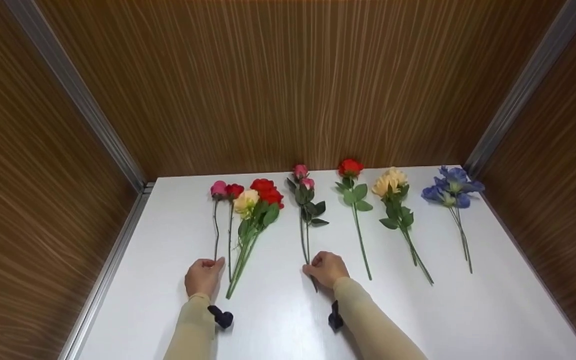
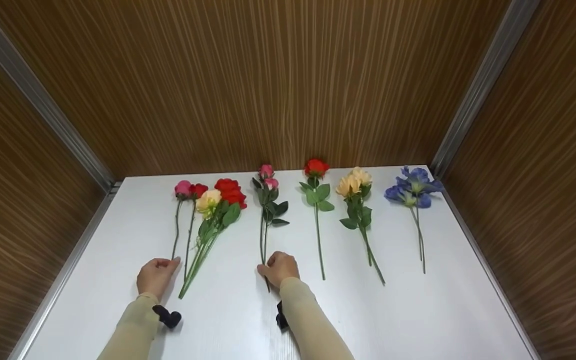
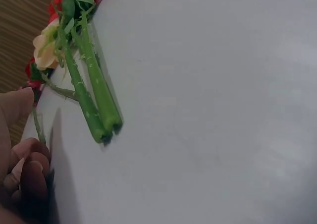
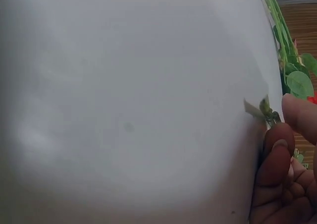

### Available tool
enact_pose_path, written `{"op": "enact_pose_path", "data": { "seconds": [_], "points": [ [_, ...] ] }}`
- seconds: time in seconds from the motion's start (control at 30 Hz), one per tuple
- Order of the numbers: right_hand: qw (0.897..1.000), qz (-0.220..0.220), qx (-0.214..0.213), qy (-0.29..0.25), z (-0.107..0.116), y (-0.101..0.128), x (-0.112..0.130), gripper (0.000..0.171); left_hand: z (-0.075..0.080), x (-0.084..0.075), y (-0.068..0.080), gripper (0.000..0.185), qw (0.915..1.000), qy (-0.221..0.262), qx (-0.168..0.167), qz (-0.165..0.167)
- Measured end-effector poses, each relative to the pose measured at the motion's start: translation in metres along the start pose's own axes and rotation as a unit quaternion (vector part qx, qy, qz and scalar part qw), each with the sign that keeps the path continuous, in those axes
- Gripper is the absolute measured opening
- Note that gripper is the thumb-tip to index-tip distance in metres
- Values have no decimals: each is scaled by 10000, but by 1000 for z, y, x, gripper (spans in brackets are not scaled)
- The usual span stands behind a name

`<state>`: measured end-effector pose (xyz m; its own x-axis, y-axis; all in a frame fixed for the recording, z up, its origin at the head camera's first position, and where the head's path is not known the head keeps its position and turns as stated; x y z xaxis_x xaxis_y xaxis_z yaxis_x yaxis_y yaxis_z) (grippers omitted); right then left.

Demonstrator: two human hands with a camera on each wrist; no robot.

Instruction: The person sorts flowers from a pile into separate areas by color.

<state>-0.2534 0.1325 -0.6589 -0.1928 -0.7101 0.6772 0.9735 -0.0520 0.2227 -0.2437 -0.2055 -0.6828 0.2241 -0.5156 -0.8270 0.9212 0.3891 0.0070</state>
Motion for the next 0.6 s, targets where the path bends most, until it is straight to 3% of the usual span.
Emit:
{"op": "enact_pose_path", "data": {
  "seconds": [0.27, 0.6],
  "points": [
    [9999, 72, 117, -46, 0, 2, -1, 28, 1, 1, -6, 24, 9991, -413, -84, -40],
    [9997, 172, 158, -74, 2, 3, -3, 27, 6, 0, -6, 28, 9988, -467, 70, -156]
  ]
}}
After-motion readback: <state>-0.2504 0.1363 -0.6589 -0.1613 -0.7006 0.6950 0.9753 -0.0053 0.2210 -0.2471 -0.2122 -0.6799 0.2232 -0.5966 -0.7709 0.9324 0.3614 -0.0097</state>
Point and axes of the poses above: each hand's wrist, its own y-axis away from the middle knuckle, its own z-axis out of the back of the hand, x = y × z, the point moved 2 cm from there along -y, towards the middle knuckle, and after that the axes turned 5 degrees about -z, right-handed, at the moved point
